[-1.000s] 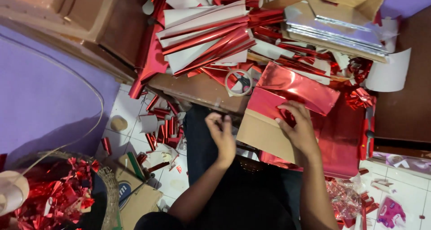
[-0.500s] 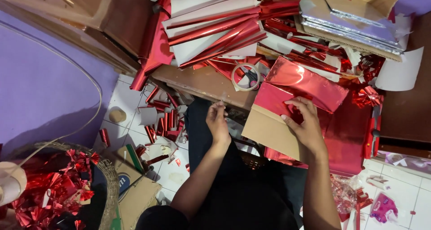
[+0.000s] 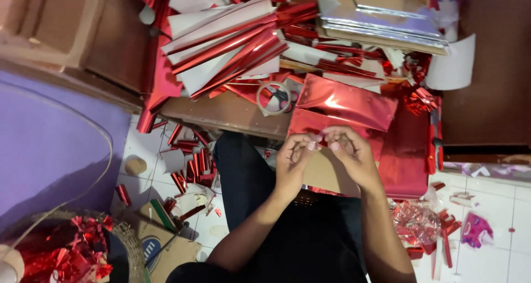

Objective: The person wraps a small cardboard box with red metallic paper, folds the edges, and secures the package with clear tape. They use scissors to cut the tape and smooth the paper around the box.

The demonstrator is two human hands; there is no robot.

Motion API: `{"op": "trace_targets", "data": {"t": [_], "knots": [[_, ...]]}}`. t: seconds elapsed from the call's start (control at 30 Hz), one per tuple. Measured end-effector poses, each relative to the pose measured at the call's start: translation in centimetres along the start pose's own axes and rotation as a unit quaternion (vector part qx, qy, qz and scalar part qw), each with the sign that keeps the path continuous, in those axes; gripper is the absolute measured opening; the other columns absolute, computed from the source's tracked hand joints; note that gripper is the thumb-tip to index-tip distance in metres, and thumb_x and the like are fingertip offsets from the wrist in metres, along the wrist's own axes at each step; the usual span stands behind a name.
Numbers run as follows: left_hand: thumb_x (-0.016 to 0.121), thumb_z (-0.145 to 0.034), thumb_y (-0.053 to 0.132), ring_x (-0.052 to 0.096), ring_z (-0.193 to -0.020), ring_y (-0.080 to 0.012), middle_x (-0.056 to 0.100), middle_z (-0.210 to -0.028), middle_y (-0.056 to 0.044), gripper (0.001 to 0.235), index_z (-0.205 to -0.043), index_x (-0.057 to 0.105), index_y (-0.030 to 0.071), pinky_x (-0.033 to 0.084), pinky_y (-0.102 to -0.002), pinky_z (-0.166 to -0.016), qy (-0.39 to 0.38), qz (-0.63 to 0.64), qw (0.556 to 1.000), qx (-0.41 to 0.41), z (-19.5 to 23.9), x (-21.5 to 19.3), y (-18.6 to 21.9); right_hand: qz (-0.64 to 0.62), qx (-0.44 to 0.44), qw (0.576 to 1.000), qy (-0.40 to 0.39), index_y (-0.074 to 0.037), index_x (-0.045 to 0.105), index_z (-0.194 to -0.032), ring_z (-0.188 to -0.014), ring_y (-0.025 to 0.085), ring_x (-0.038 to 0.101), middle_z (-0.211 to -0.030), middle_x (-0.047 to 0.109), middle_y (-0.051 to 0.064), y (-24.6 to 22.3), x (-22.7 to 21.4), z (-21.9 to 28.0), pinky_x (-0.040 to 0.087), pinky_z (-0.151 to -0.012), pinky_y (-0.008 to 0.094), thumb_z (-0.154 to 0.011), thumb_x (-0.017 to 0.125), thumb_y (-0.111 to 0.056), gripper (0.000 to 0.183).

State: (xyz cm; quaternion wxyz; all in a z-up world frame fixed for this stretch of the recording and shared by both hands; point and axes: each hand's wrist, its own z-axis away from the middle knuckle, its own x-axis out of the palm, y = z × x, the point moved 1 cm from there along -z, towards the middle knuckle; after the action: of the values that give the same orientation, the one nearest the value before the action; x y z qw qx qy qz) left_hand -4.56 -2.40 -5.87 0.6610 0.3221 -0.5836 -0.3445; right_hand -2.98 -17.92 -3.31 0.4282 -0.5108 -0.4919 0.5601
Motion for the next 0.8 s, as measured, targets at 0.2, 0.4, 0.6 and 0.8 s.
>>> {"op": "trace_targets", "data": {"t": [0.2, 0.4, 0.6, 0.8], "knots": [[0.072, -0.095, 0.015, 0.071, -0.089, -0.0176, 0.074, -0.105, -0.016, 0.016, -0.107, 0.068, 0.005, 0.053, -0.028, -0.085, -0.052, -0.066, 0.996, -0.017, 0.3, 1.4, -0.3, -0.074, -0.006, 0.991, 0.108, 0.001, 0.07, -0.108, -0.069, 0.011, 0.057, -0.084, 0.059, 0.008, 2.5, -1.8, 0.3, 0.049, -0.066, 0.023, -0.095, 0.072, -0.01, 0.017], [0.072, -0.09, 0.004, 0.063, -0.094, -0.0189, 0.068, -0.103, -0.007, 0.03, -0.119, 0.069, 0.01, 0.052, -0.032, -0.087, -0.026, -0.297, 0.941, 0.158, -1.4, 1.4, -0.6, -0.08, -0.023, 0.961, 0.263, -0.004, 0.072, -0.1, -0.076, 0.007, 0.051, -0.082, 0.054, 0.001, 4.2, -3.5, 1.0, 0.045, -0.07, 0.02, -0.095, 0.074, -0.008, 0.007], [0.078, -0.089, 0.018, 0.045, -0.125, -0.0494, 0.047, -0.132, -0.032, 0.066, -0.139, 0.042, -0.007, 0.031, -0.056, -0.114, 0.076, -0.39, 0.902, 0.171, -9.4, -1.3, -4.3, -0.158, 0.034, 0.921, 0.355, -0.008, 0.072, -0.109, -0.083, 0.003, 0.054, -0.092, 0.059, -0.003, 4.5, -6.1, 1.8, 0.049, -0.077, 0.016, -0.1, 0.072, -0.016, 0.012], [0.078, -0.091, 0.028, 0.068, -0.105, -0.0357, 0.07, -0.111, -0.015, 0.053, -0.133, 0.052, 0.009, 0.051, -0.046, -0.095, 0.096, -0.439, 0.888, 0.1, -13.3, -2.5, -7.2, -0.111, -0.058, 0.932, 0.339, -0.006, 0.065, -0.119, -0.094, 0.009, 0.055, -0.108, 0.061, 0.003, 4.3, -7.0, 1.5, 0.047, -0.085, 0.022, -0.097, 0.071, -0.008, 0.022]]}}
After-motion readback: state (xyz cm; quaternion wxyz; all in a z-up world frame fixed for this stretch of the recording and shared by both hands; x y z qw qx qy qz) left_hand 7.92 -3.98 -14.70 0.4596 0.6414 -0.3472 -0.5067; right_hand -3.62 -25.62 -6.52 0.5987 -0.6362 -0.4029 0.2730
